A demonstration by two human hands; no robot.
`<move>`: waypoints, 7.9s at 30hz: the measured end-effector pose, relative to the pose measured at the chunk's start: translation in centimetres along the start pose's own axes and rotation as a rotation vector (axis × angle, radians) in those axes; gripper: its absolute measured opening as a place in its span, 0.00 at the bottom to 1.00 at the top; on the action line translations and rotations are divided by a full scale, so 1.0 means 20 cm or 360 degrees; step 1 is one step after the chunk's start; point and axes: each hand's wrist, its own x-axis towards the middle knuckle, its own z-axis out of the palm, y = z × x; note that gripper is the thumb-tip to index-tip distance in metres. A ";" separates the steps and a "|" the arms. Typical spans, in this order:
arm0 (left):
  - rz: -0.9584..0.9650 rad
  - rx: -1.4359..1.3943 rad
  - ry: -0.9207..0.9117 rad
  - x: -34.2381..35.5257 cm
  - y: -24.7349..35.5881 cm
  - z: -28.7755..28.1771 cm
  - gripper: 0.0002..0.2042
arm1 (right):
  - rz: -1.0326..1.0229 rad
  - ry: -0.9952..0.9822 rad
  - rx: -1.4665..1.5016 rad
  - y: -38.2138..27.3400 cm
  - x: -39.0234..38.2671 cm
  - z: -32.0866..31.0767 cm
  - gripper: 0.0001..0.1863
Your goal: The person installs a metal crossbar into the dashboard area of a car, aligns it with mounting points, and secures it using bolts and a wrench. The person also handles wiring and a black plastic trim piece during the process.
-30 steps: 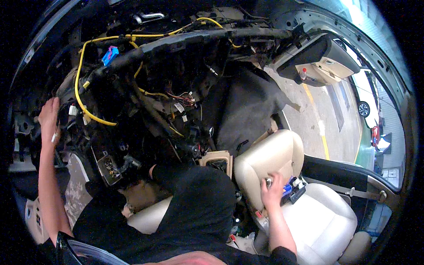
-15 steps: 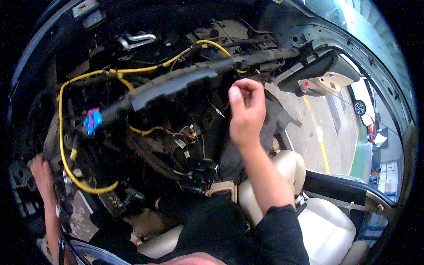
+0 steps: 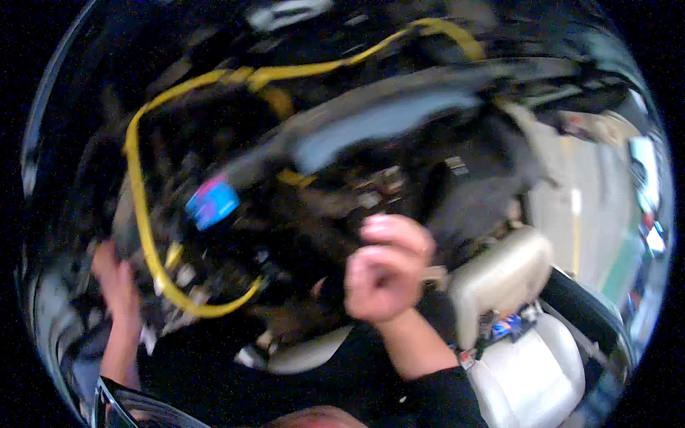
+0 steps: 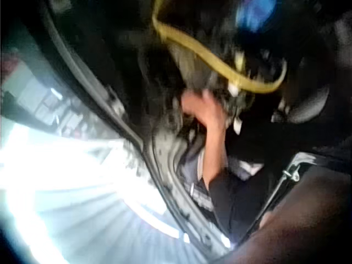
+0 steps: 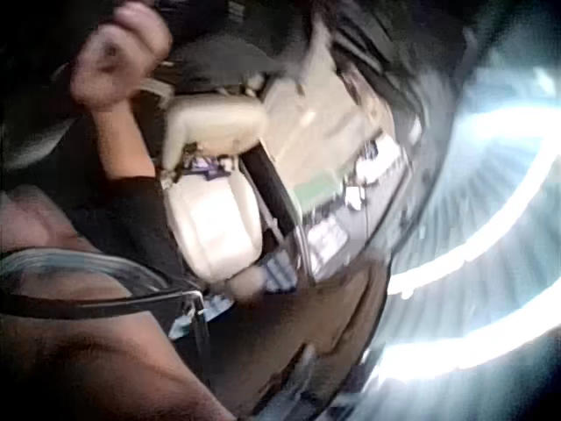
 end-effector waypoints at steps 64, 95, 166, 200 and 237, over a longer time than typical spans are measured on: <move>0.0637 -0.0058 0.0408 -0.39 -0.21 -0.46 0.21 | -0.0353 -0.1377 0.0814 -1.17 -0.14 0.69 0.11; 0.0662 0.0073 0.1315 -0.36 -0.80 -0.16 0.23 | 0.1692 -0.1626 0.1532 -1.04 -0.53 1.48 0.23; 0.0138 -0.0702 -0.1705 -1.00 -0.63 0.42 0.23 | 0.0315 -0.2701 -0.0914 0.01 -2.10 1.81 0.24; 0.0482 -0.0391 -0.0517 -0.86 -0.65 1.70 0.08 | -0.0034 -0.2930 -0.0318 -0.20 -1.36 1.32 0.14; 0.0314 0.0460 -0.1418 -0.69 -0.15 1.89 0.14 | -0.0498 -0.2777 -0.0214 -0.76 -0.47 0.56 0.08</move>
